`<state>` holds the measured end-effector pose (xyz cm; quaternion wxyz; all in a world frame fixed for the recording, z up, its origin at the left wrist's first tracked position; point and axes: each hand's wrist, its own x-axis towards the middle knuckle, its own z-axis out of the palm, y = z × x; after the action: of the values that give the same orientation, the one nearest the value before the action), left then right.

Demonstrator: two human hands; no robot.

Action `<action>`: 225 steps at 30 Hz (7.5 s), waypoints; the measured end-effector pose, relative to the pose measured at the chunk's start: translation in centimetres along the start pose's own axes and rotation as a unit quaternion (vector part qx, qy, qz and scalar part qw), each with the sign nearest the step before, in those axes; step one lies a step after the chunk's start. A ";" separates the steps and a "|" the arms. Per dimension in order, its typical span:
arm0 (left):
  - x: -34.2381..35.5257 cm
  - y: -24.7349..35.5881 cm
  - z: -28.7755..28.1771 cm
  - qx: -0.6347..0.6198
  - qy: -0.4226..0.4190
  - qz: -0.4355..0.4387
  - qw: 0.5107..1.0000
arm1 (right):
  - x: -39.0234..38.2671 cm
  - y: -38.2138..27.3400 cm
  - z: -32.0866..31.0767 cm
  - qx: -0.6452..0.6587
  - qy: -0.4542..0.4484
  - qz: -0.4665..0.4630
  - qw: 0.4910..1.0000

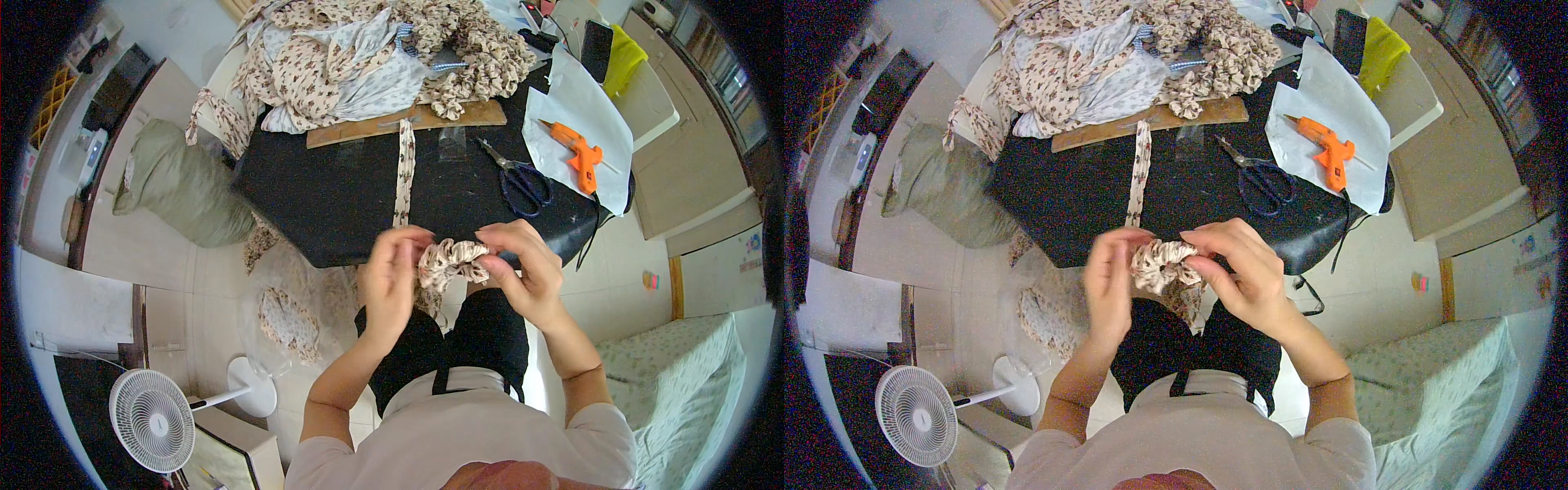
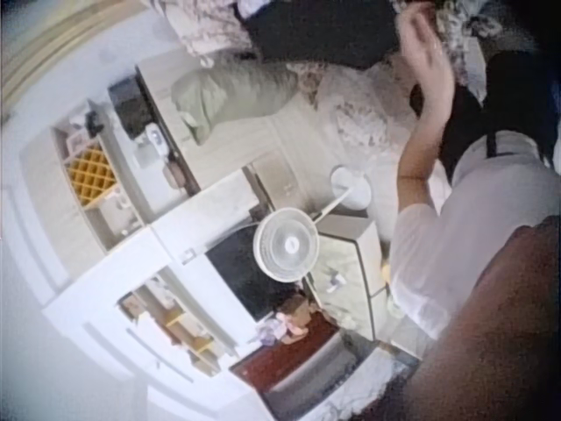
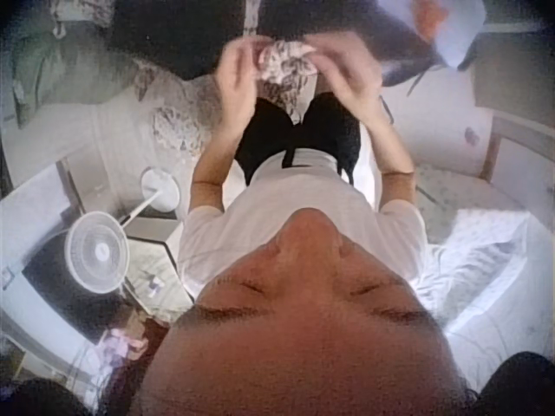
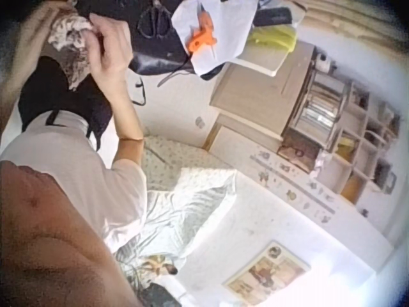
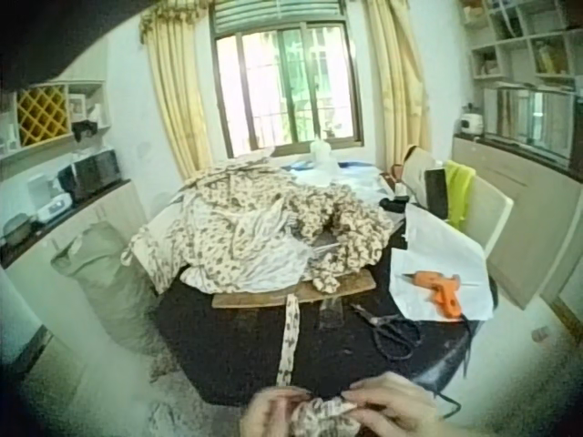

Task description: Making fabric scrunchies by manipulating fabric strips and using a hot glue gun.

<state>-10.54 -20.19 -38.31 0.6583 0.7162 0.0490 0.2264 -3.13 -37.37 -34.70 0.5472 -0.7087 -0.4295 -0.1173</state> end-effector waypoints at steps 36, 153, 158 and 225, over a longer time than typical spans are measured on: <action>-0.4 1.2 1.5 -0.194 -0.251 -0.181 0.931 | -0.5 0.3 1.8 0.020 -0.014 0.292 0.956; -4.7 -1.1 -4.0 0.050 -0.338 -0.144 0.929 | -5.3 -0.8 -1.7 -0.082 -0.281 0.023 0.956; -5.9 -2.4 -2.8 0.127 -0.275 -0.120 0.945 | -8.5 -1.2 1.0 0.027 -0.179 0.078 0.980; -5.4 -9.9 -4.9 0.078 0.002 -0.135 0.988 | -9.9 5.0 8.4 0.017 -0.246 0.121 0.962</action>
<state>-15.01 -16.37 -49.15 0.6246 0.7519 0.1640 0.1326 -7.97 -34.91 -47.50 0.4466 -0.7533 -0.4635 0.1351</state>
